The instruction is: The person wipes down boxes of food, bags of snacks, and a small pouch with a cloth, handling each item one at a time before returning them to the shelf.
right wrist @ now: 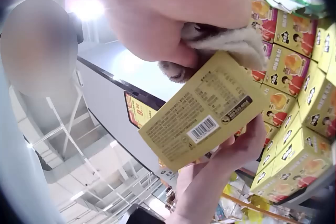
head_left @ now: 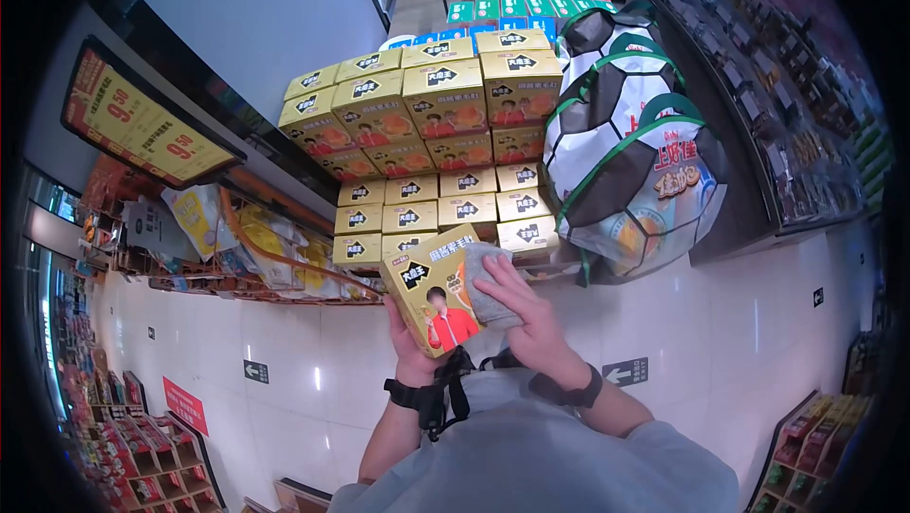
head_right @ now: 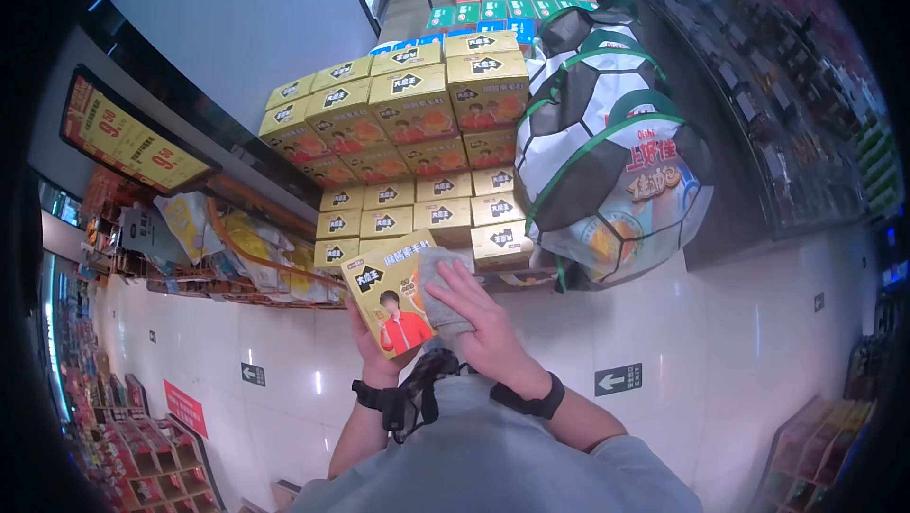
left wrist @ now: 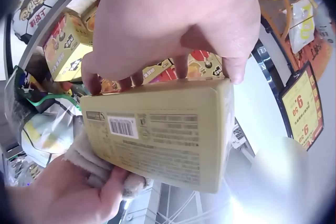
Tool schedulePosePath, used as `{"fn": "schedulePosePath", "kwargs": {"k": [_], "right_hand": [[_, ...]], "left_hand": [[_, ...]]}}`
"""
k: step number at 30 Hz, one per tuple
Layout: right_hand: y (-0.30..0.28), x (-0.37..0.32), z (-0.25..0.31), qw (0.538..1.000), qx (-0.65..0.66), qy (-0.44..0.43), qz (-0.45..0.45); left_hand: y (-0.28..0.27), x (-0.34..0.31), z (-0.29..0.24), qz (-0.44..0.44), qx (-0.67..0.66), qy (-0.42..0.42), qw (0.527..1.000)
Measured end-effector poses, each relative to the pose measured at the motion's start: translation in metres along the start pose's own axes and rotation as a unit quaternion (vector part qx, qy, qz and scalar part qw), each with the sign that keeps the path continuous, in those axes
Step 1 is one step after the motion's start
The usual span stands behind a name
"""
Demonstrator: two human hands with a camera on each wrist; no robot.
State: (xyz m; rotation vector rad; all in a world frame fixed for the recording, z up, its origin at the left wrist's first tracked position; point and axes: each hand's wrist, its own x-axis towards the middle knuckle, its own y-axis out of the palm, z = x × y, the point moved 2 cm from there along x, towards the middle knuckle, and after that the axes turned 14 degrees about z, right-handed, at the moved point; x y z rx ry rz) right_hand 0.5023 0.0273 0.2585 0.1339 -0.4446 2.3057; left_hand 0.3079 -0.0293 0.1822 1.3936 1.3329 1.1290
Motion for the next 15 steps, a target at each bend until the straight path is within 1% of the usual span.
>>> {"fn": "schedulePosePath", "kwargs": {"k": [1,2,3,4,5,6,7,8,9,10,11,12,13,14,15], "right_hand": [[0.001,0.0,0.001,1.0,0.0,0.001,0.0],[0.003,0.0,0.003,1.0,-0.013,-0.005,0.026],[0.005,0.002,0.004,0.998,-0.026,-0.012,0.052],[0.008,0.002,0.005,0.998,-0.026,-0.012,0.051],[0.015,0.001,0.008,0.994,-0.041,-0.046,0.093],[0.022,0.001,0.01,0.986,-0.056,-0.08,0.135],[0.026,0.0,0.012,0.986,-0.057,-0.079,0.134],[0.034,-0.002,0.016,0.965,-0.054,-0.138,0.216],[0.039,-0.004,0.019,0.934,-0.05,-0.196,0.296],[0.036,-0.004,0.019,0.929,-0.047,-0.196,0.31],[0.032,-0.005,0.016,0.929,-0.046,-0.196,0.309],[0.024,-0.003,0.01,0.961,-0.049,-0.148,0.226],[0.016,-0.001,0.004,0.983,-0.051,-0.099,0.143],[0.01,0.001,-0.001,0.996,-0.023,-0.034,0.079],[0.012,0.003,0.0,0.996,-0.023,-0.034,0.08]], "left_hand": [[0.0,-0.001,0.002,-0.007,0.028,-0.005,1.0],[0.0,-0.001,0.003,-0.007,0.028,-0.005,1.0],[0.001,0.0,0.004,0.044,-0.039,-0.001,0.998],[0.001,0.0,0.005,0.095,-0.107,0.003,0.99],[-0.002,0.002,0.004,0.095,-0.107,0.001,0.99],[-0.005,0.006,0.0,0.039,0.0,-0.013,0.999],[-0.006,0.008,-0.004,-0.017,0.108,-0.026,0.994],[-0.004,0.0,-0.005,-0.049,0.088,-0.064,0.993],[-0.005,-0.002,-0.008,-0.049,0.088,-0.064,0.993],[-0.006,-0.002,-0.011,-0.054,0.066,-0.074,0.994],[-0.009,-0.004,-0.013,-0.06,0.043,-0.084,0.994],[-0.021,-0.007,-0.016,-0.061,0.043,-0.084,0.994],[-0.031,-0.008,-0.017,0.053,-0.001,-0.066,0.996],[-0.04,-0.011,-0.019,0.166,-0.045,-0.046,0.984],[-0.036,-0.012,-0.018,0.166,-0.045,-0.045,0.984]]}}
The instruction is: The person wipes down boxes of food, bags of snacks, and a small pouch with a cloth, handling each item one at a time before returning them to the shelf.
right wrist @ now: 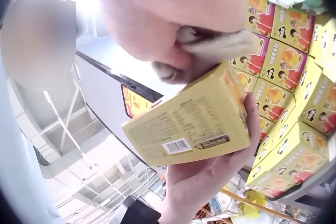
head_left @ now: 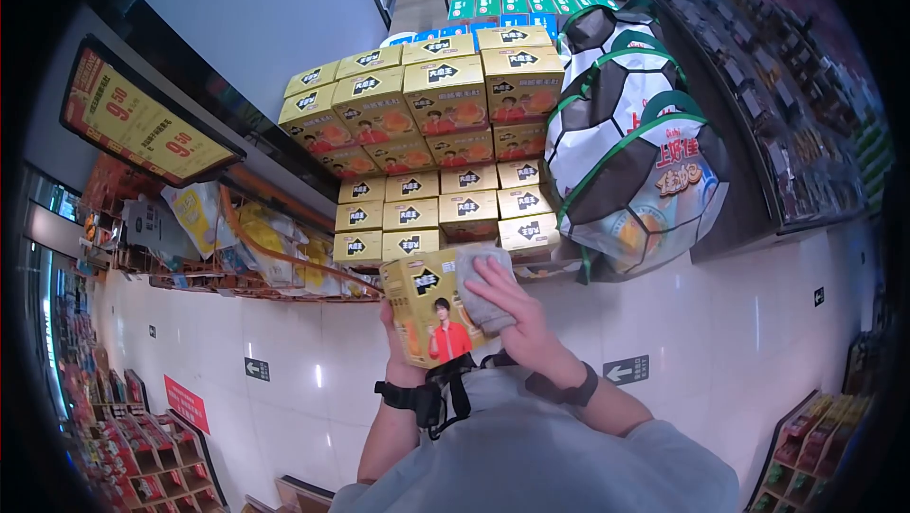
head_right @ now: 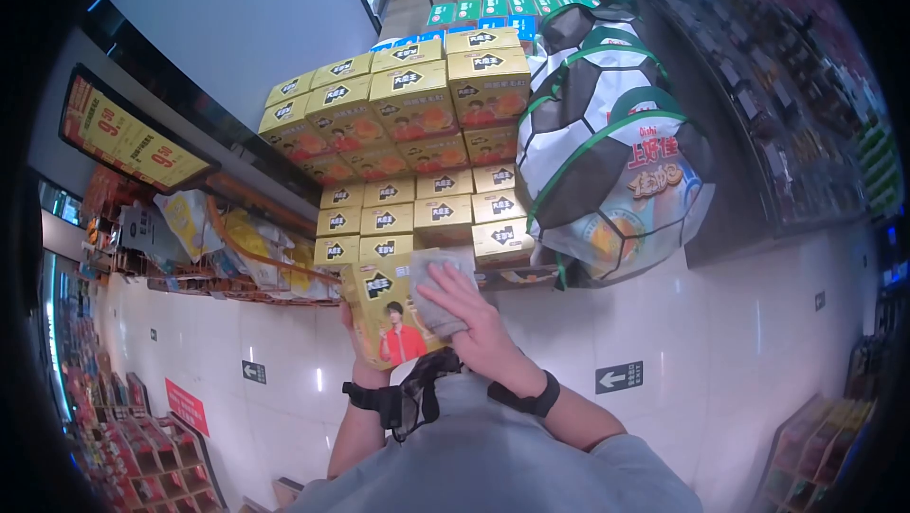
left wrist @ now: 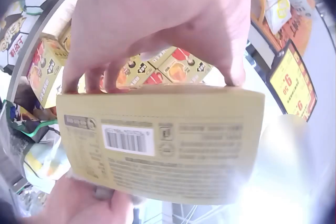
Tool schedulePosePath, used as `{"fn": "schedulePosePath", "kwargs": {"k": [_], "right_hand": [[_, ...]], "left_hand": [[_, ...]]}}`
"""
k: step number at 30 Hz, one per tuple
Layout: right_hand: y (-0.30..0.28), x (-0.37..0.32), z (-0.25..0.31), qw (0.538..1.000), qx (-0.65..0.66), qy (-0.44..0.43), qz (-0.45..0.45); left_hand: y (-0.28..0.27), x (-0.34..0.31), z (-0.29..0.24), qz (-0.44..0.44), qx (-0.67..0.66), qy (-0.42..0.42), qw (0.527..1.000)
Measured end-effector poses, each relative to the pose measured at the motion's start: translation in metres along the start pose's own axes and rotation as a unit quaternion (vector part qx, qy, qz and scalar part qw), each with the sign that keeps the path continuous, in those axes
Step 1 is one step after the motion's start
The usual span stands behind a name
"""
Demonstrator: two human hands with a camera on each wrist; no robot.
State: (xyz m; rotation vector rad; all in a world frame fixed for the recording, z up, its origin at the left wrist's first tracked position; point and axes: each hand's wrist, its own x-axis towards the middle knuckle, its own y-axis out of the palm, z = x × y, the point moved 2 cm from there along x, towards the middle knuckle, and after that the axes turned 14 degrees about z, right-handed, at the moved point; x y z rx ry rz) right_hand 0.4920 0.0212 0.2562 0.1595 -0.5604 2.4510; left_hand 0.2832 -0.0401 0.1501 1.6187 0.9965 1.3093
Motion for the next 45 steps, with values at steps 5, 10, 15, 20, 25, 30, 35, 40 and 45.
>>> {"fn": "schedulePosePath", "kwargs": {"k": [5,10,15,20,25,30,35,40,45], "right_hand": [[0.002,0.003,0.017,0.994,0.05,-0.081,0.061],[-0.015,0.005,-0.004,0.988,0.149,-0.005,-0.046],[0.002,0.005,0.014,0.986,0.131,-0.092,0.041],[-0.002,-0.008,0.009,0.938,0.163,-0.167,0.257],[0.002,-0.003,0.0,0.982,0.184,0.004,-0.034],[0.007,-0.008,0.0,0.961,0.258,-0.001,-0.096],[0.002,-0.017,-0.031,0.822,0.537,0.009,-0.188],[0.006,-0.019,-0.031,0.782,0.596,-0.012,-0.182],[-0.003,-0.021,-0.017,0.796,0.579,0.0,-0.177]], "left_hand": [[0.023,0.004,0.012,-0.265,0.267,-0.05,0.925],[0.028,0.009,0.012,-0.016,0.034,-0.11,0.993],[0.022,0.006,0.016,-0.249,0.195,-0.093,0.944],[0.037,0.012,0.0,-0.243,0.137,-0.062,0.958],[0.032,0.006,0.002,-0.168,0.212,-0.076,0.96],[0.05,0.025,0.012,-0.185,0.291,-0.029,0.938],[0.07,0.03,0.008,-0.207,0.318,-0.076,0.922],[0.051,0.027,0.021,-0.168,0.309,-0.098,0.931],[0.037,0.017,0.021,-0.139,0.254,-0.079,0.954]]}}
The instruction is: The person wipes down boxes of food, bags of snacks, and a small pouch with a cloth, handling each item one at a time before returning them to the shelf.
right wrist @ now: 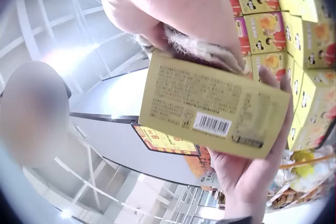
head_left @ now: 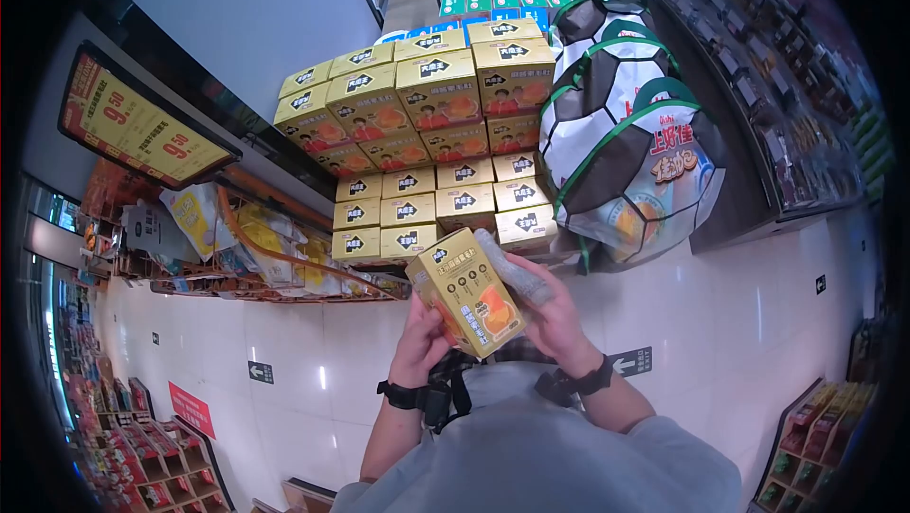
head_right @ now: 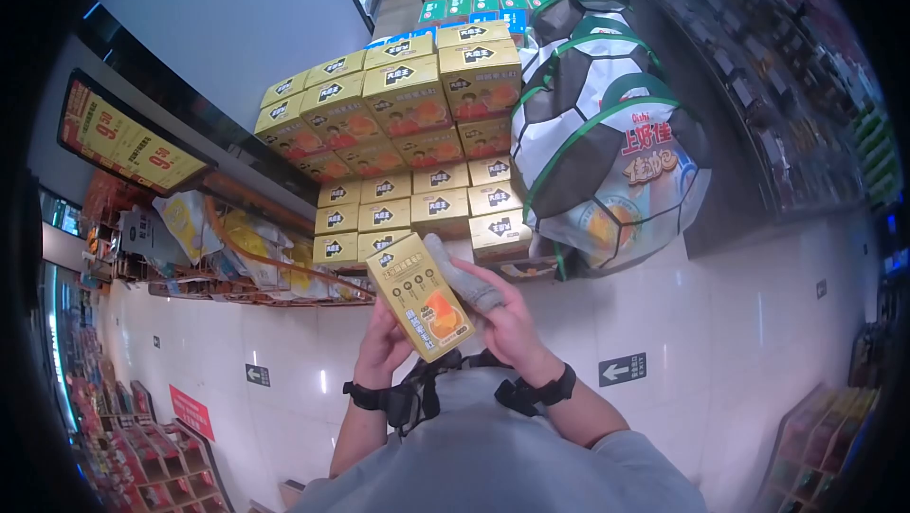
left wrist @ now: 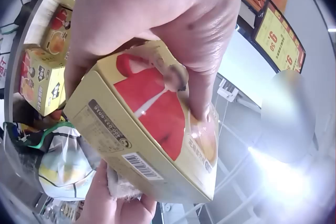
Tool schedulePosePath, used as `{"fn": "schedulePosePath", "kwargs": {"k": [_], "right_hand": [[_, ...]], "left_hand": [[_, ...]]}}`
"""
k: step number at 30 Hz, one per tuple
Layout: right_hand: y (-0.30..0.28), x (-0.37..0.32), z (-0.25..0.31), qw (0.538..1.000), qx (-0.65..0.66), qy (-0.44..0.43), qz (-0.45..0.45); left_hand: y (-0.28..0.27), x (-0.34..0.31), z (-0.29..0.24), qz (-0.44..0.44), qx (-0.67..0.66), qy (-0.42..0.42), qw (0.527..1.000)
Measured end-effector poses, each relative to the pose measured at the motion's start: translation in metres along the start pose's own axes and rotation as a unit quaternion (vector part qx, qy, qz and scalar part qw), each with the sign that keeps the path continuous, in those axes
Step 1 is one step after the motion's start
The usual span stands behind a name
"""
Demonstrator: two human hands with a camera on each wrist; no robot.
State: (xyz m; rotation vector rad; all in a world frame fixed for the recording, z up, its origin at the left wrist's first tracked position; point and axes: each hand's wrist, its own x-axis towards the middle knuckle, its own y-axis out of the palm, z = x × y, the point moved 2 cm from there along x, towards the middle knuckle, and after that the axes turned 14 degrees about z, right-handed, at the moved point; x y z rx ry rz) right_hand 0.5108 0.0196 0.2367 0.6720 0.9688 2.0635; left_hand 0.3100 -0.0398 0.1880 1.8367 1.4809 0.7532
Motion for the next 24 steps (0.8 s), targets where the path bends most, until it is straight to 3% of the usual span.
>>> {"fn": "schedulePosePath", "kwargs": {"k": [2,3,4,5,7,9,11,12,14,15,16,17,19,20,21,22,24], "right_hand": [[0.005,0.002,0.019,0.999,-0.045,0.004,0.006],[0.012,0.006,0.036,0.942,-0.314,-0.049,0.11],[0.021,0.005,0.045,0.801,-0.555,-0.098,0.203],[0.026,0.004,0.048,0.801,-0.556,-0.098,0.202],[0.039,0.004,0.046,0.763,-0.532,-0.048,0.365],[0.043,0.005,0.047,0.763,-0.534,-0.04,0.363],[0.04,0.009,0.044,0.791,-0.568,-0.06,0.219],[0.039,0.01,0.044,0.79,-0.568,-0.06,0.221],[0.038,0.01,0.043,0.759,-0.582,-0.061,0.286],[0.038,0.01,0.044,0.759,-0.582,-0.06,0.286],[0.04,0.008,0.044,0.778,-0.499,-0.023,0.381],[0.042,0.005,0.043,0.784,-0.408,0.014,0.468],[0.044,0.005,0.042,0.783,-0.42,0.023,0.458],[0.042,0.006,0.041,0.794,-0.477,0.001,0.377],[0.04,0.008,0.039,0.797,-0.528,-0.022,0.293],[0.036,0.009,0.038,0.812,-0.535,-0.039,0.23],[0.034,0.011,0.033,0.826,-0.524,-0.062,0.199]], "left_hand": [[-0.014,-0.004,0.003,0.01,-0.055,-0.006,0.998],[-0.026,-0.008,0.007,-0.019,-0.069,-0.02,0.997],[-0.03,-0.009,0.008,-0.048,-0.082,-0.035,0.995],[-0.032,-0.011,0.008,-0.047,-0.083,-0.036,0.995],[-0.033,-0.011,0.005,-0.08,-0.089,-0.04,0.992],[-0.035,-0.013,-0.001,-0.04,-0.06,-0.057,0.996],[-0.034,-0.018,0.0,-0.002,-0.032,-0.072,0.997],[-0.03,-0.017,0.001,0.009,-0.011,-0.065,0.998],[-0.029,-0.019,0.001,0.019,0.009,-0.057,0.998],[-0.033,-0.024,-0.001,-0.069,-0.069,-0.074,0.992],[-0.036,-0.026,-0.001,-0.155,-0.147,-0.091,0.973],[-0.036,-0.027,-0.003,-0.155,-0.148,-0.092,0.972],[-0.028,-0.021,-0.018,-0.078,-0.111,-0.081,0.987],[-0.037,-0.02,-0.023,-0.022,-0.104,-0.122,0.987],[-0.031,-0.017,-0.023,-0.022,-0.103,-0.121,0.987],[-0.017,-0.012,-0.022,-0.015,-0.011,-0.112,0.994],[0.004,-0.006,-0.022,-0.022,0.107,-0.097,0.989]]}}
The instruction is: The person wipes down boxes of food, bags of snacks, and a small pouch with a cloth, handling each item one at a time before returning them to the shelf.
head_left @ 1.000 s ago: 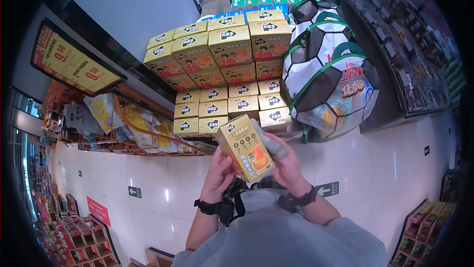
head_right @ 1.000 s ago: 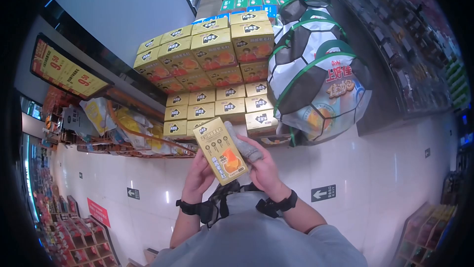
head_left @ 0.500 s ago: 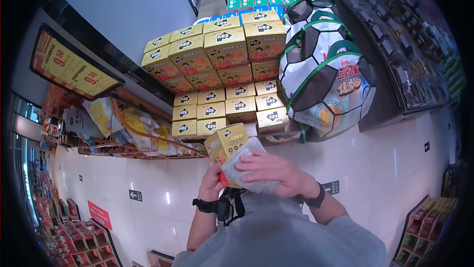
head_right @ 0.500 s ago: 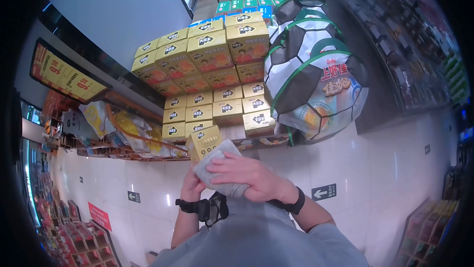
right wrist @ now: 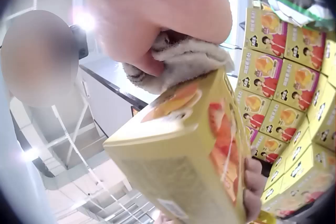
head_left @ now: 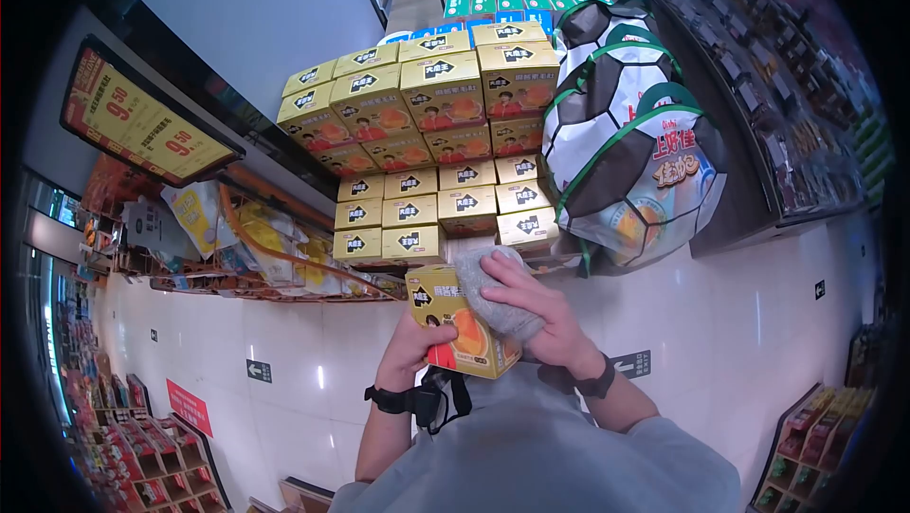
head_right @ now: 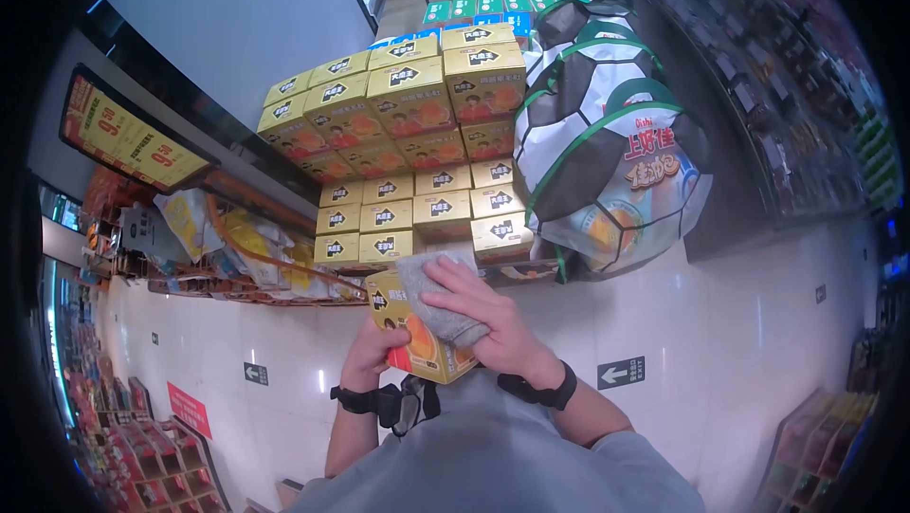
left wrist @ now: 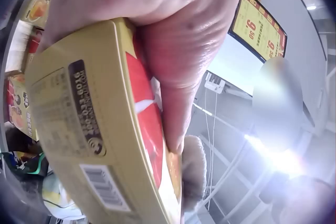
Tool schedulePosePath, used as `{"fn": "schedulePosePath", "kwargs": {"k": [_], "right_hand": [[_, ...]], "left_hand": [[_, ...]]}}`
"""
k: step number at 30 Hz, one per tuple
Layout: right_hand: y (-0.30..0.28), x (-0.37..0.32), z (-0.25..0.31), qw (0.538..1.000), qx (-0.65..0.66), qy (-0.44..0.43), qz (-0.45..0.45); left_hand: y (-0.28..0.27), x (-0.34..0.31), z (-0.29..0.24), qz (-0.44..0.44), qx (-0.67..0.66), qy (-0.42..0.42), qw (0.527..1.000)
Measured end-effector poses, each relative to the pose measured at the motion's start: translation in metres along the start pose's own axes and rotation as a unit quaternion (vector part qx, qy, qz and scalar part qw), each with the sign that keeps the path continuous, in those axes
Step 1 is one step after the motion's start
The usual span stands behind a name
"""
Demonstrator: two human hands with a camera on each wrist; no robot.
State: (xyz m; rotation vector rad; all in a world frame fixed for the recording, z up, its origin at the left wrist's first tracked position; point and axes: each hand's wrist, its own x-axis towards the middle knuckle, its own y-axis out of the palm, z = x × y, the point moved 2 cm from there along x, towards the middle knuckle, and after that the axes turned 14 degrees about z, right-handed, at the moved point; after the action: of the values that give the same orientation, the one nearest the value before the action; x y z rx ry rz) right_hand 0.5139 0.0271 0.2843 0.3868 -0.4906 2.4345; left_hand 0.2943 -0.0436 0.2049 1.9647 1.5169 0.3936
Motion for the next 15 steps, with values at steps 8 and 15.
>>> {"fn": "schedulePosePath", "kwargs": {"k": [8,15], "right_hand": [[-0.012,-0.039,-0.027,0.969,0.214,0.114,0.034],[-0.02,-0.009,0.01,0.968,-0.211,0.059,-0.123]], "left_hand": [[0.003,0.0,-0.027,-0.152,0.135,0.141,0.969],[0.028,0.003,-0.023,-0.188,0.573,0.164,0.78]]}}
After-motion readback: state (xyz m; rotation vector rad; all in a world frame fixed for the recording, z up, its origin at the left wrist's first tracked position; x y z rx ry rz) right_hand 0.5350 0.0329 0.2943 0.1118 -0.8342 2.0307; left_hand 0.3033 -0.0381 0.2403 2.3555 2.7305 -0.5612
